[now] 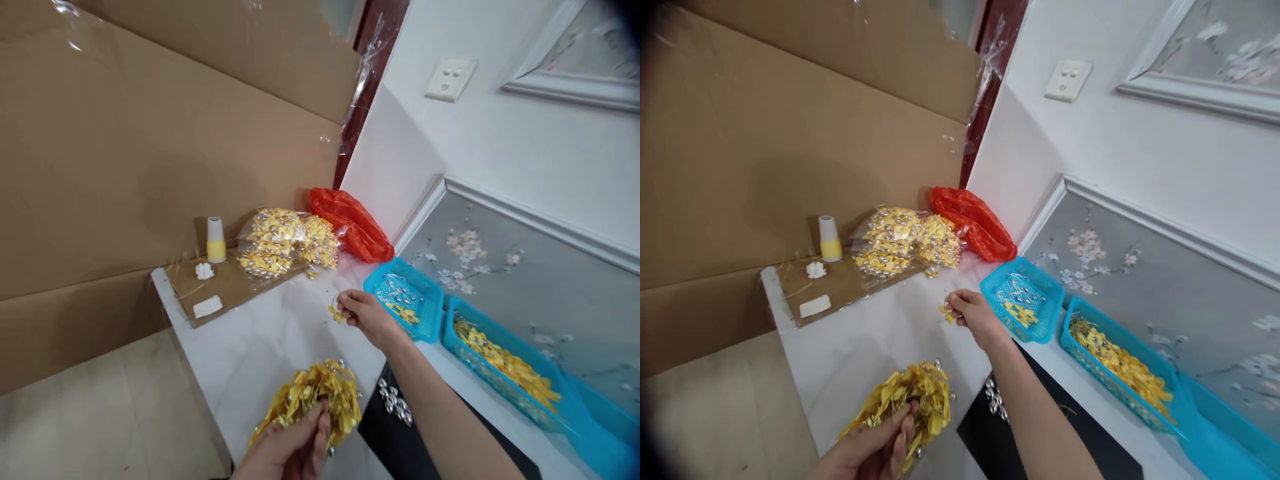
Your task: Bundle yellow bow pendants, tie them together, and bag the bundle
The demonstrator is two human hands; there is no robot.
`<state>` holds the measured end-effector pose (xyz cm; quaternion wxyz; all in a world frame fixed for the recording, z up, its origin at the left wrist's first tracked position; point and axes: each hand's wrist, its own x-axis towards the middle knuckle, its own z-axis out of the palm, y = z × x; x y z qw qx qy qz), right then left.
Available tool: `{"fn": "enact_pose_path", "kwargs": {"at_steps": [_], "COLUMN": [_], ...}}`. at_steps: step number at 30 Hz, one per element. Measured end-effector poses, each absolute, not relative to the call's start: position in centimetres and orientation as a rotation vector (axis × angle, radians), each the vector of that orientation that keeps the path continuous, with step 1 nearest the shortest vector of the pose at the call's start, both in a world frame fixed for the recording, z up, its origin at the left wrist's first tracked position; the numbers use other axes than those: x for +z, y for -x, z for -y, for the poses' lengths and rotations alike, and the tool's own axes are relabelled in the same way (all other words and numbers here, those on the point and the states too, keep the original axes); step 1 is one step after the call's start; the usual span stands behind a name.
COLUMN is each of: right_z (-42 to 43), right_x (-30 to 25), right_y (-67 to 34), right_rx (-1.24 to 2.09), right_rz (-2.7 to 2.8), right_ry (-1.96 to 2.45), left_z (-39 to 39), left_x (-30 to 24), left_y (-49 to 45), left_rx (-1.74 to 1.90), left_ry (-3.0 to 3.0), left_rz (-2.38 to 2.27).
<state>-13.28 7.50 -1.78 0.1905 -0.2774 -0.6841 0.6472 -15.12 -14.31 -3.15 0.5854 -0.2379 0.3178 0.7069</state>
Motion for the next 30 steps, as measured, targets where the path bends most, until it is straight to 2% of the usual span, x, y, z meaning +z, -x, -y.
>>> {"fn": "enact_pose_path", "kwargs": {"at_steps": [4,7,10,15,18,30], "right_z": [-4.6,-1.9,1.0,4.3,4.8,4.2], "right_x": [0.5,0.8,0.2,-1.6,-2.0,-1.1], "right_y": [7.0,3.9,2.6,2.7,2.8,2.8], "right_rx": [1.849,1.737,1.422,0.769,0.525,0.358], "right_rz": [1.836,1.747,1.828,2.154,2.295,2.641], "right_ry": [0.76,0.795,0.791,0.507,0.413,0.375], "left_z": [14.0,13.4,13.0,13.2,13.4,13.8], "left_x": [-2.4,-2.4,-2.6,-2.5,-2.7,-3.2], "left_y": [14.5,14.0,13.5,12.7,12.5,12.8], "left_rx": [1.723,1.757,1.769,1.762,1.763,1.711], "left_ry": [0.448,0.425,0.39,0.311,0.27,0.205], "left_rz": [-0.814,-0.832,-0.838,-0.84,-0.825,-0.859]}}
